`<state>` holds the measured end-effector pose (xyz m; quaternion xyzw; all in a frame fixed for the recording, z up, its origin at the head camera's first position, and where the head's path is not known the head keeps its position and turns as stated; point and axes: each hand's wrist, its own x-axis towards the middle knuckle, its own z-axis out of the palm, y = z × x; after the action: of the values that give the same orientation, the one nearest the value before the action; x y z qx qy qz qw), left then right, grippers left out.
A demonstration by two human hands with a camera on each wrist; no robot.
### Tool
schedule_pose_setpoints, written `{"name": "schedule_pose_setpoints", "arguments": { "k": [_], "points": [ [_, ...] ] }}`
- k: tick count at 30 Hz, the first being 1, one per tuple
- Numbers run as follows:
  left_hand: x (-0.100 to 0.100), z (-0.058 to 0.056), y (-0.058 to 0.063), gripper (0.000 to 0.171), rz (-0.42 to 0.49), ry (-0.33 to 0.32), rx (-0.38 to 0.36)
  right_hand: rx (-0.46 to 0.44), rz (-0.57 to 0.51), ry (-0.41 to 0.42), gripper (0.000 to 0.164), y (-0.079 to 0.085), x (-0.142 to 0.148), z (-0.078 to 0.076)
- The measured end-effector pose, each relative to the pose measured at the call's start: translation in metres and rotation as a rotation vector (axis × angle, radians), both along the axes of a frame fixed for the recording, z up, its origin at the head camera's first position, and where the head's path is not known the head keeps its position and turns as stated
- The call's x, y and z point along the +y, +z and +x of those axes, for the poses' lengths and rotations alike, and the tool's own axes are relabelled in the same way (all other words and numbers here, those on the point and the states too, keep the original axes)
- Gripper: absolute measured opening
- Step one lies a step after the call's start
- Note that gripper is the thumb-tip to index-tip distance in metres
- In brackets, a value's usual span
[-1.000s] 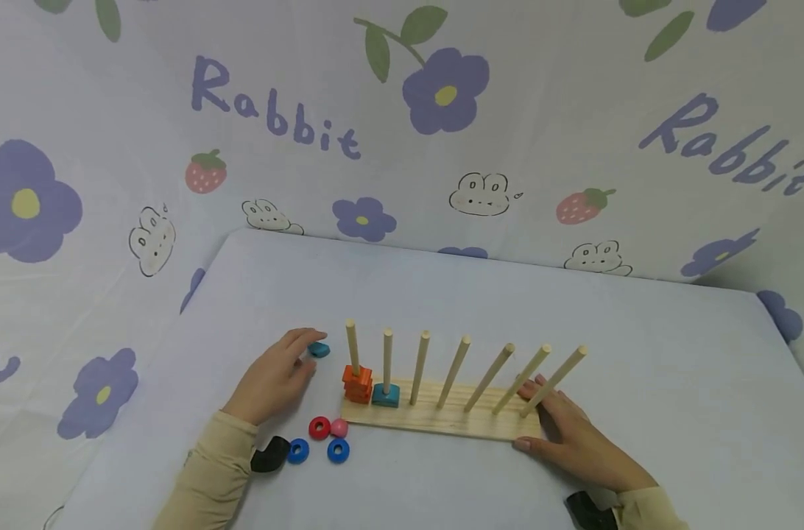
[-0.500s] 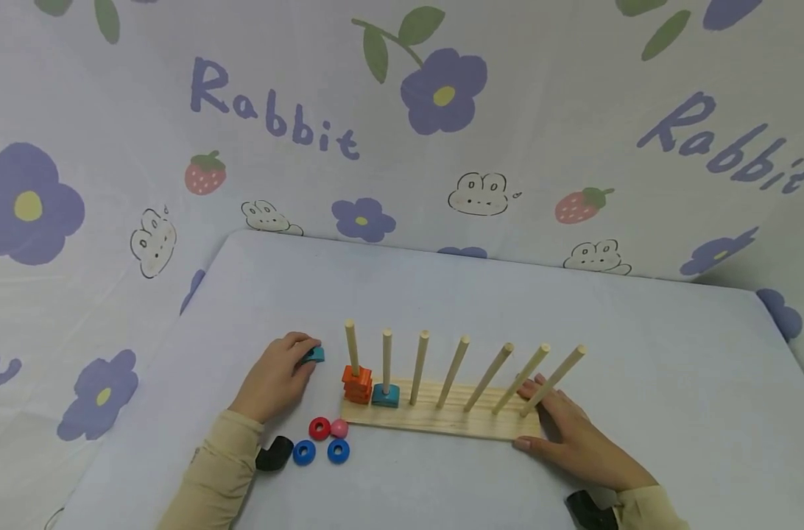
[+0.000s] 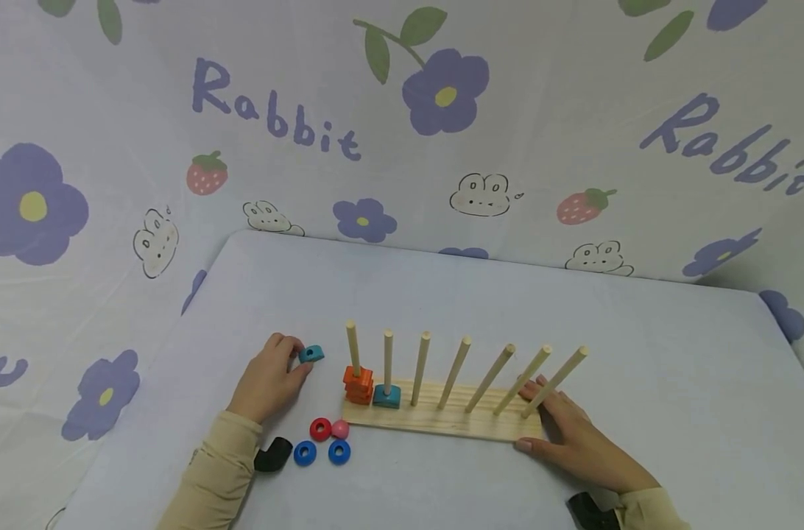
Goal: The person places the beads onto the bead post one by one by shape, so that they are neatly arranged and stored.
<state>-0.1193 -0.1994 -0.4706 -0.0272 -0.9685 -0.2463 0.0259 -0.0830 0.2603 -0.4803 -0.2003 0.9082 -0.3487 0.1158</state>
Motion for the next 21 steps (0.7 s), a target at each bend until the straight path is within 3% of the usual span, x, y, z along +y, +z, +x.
{"name": "schedule_pose_setpoints", "arguments": {
  "k": [5, 9, 11, 16, 21],
  "points": [
    [0.002, 0.002, 0.007, 0.029, 0.034, 0.074, 0.049, 0.009, 0.006, -0.007, 0.066, -0.001, 0.000, 0.000],
    [0.006, 0.008, 0.024, 0.028, 0.117, 0.153, 0.109, 0.020, 0.009, -0.007, 0.064, -0.001, 0.001, 0.000],
    [0.009, 0.012, 0.036, 0.028, 0.154, 0.177, 0.171, 0.020, 0.005, -0.002, 0.066, -0.001, 0.001, 0.000],
    [0.020, 0.023, 0.066, 0.030, 0.247, 0.177, 0.413, 0.032, -0.004, 0.016, 0.069, -0.001, 0.003, 0.000],
    [0.038, 0.039, 0.098, 0.033, 0.363, 0.179, 0.560, 0.043, -0.017, 0.033, 0.069, -0.002, 0.003, -0.001]
  ]
}}
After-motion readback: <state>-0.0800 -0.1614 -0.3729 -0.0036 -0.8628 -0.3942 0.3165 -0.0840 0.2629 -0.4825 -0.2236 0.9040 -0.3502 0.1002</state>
